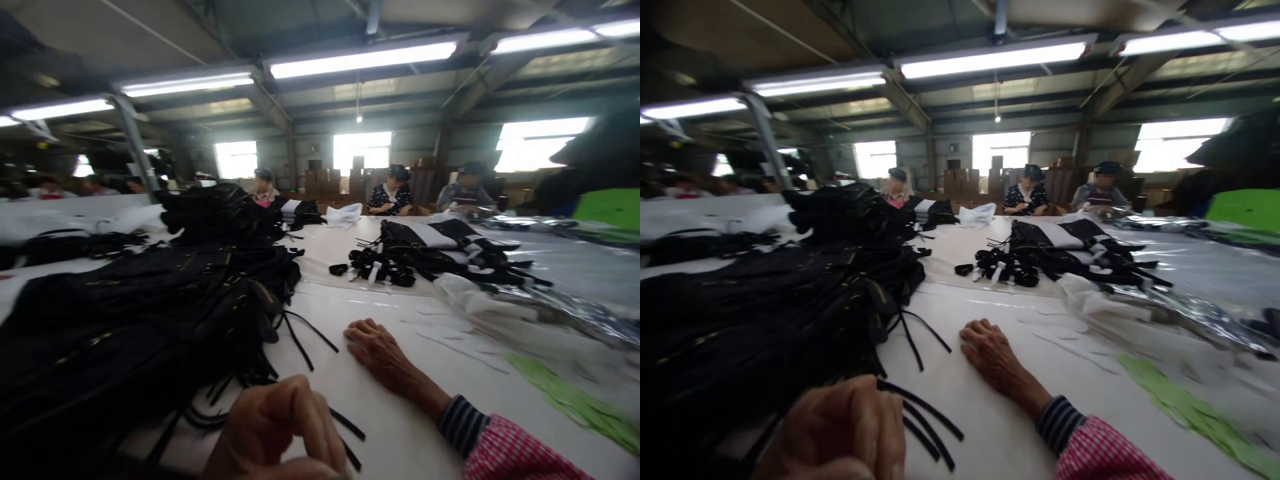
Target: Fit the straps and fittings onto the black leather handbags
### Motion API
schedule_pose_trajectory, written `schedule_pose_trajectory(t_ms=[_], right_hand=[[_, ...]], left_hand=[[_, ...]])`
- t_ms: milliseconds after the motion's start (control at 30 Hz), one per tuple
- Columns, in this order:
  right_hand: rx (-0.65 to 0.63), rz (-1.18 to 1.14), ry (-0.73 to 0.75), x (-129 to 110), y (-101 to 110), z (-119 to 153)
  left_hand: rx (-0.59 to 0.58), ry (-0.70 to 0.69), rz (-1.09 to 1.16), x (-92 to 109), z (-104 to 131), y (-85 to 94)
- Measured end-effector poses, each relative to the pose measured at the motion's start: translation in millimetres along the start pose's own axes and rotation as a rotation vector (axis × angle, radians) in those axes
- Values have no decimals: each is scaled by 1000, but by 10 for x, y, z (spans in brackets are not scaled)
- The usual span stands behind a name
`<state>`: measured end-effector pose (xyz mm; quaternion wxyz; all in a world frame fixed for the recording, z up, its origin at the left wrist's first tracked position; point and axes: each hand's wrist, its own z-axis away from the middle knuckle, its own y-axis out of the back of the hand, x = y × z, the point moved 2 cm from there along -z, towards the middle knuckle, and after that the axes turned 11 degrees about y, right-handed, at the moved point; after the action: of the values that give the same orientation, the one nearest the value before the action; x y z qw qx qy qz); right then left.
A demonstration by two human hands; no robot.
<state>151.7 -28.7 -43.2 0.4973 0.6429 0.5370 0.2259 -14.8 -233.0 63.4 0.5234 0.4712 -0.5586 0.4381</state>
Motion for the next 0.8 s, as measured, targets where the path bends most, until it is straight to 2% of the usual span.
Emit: schedule_pose_trajectory(t_ms=[67,167,233,300,367,433,500,567,633,733,800], right_hand=[[-8,2,8,22,-20,0],[-17,13,20,89,-67,-3],[-19,24,21,146,-111,0],[-18,33,23,211,-164,10],[-8,48,25,287,-222,26],[9,72,36,378,-282,46],[30,101,46,482,-343,70],[38,125,64,590,-404,100],[35,147,84,685,-459,128],[32,180,102,752,-496,149],[32,183,79,713,-467,140]], left_hand=[[283,42,-304,76,190,342],[699,8,-932,354,436,1011],[838,-57,-1322,555,474,1488],[822,-1,-1628,667,393,1980],[748,169,-1780,673,260,2468],[630,386,-1805,590,137,2899],[537,537,-1768,465,52,3230],[513,582,-1729,344,-7,3451],[541,559,-1701,248,-53,3573],[632,494,-1657,179,-94,3617],[732,452,-1609,216,-95,3584]])
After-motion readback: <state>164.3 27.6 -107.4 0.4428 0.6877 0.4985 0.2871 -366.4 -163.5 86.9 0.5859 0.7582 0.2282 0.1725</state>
